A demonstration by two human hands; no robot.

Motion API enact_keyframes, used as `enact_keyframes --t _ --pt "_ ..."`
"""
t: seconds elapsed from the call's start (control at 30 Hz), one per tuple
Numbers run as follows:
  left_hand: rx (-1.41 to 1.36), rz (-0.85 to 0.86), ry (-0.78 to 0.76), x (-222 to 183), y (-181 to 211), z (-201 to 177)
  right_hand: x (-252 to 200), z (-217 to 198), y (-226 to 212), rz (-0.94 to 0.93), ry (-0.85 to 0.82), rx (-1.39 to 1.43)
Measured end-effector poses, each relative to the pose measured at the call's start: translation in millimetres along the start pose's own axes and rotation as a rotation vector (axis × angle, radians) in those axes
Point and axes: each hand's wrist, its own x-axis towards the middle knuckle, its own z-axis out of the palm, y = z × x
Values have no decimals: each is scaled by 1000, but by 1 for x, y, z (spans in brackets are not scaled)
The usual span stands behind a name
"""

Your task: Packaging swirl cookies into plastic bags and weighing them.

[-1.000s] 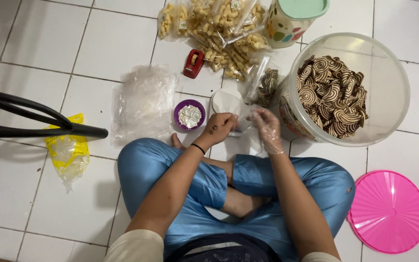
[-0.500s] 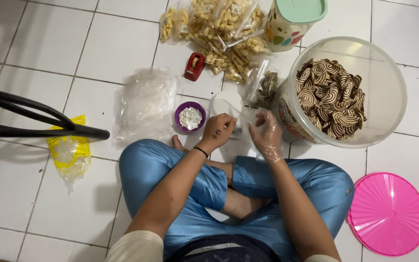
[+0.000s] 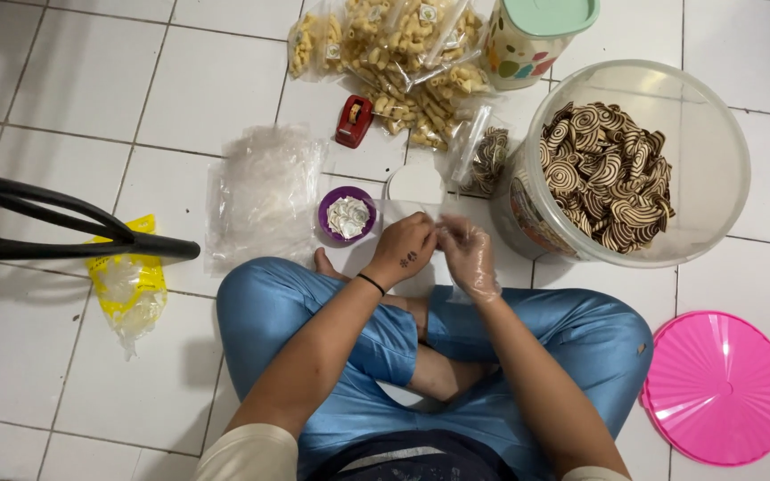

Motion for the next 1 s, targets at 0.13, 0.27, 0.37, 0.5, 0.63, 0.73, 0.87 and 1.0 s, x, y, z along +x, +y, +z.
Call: enact_keyframes --t 0.13,0.27,0.37,0.5,0.63,0.73,0.87,1.0 --pt "101 110 11 -7 15 -5 8 6 47 -97 -109 142" --pt "135 114 90 -5 10 2 -4 8 -9 109 -204 -51" --pt "126 120 146 -6 11 0 5 18 15 32 105 452" --pt "140 189 138 -4 11 3 21 2 47 70 -128 -149" --pt "130 186 125 -5 19 -6 22 10 86 -86 -223 308" --pt "91 235 112 -5 18 -2 9 2 15 -353 -73 -511" --pt "186 265 94 -7 13 1 25 6 30 -573 -153 -1786" --pt "111 305 58 -8 20 2 28 5 52 -239 -135 -602"
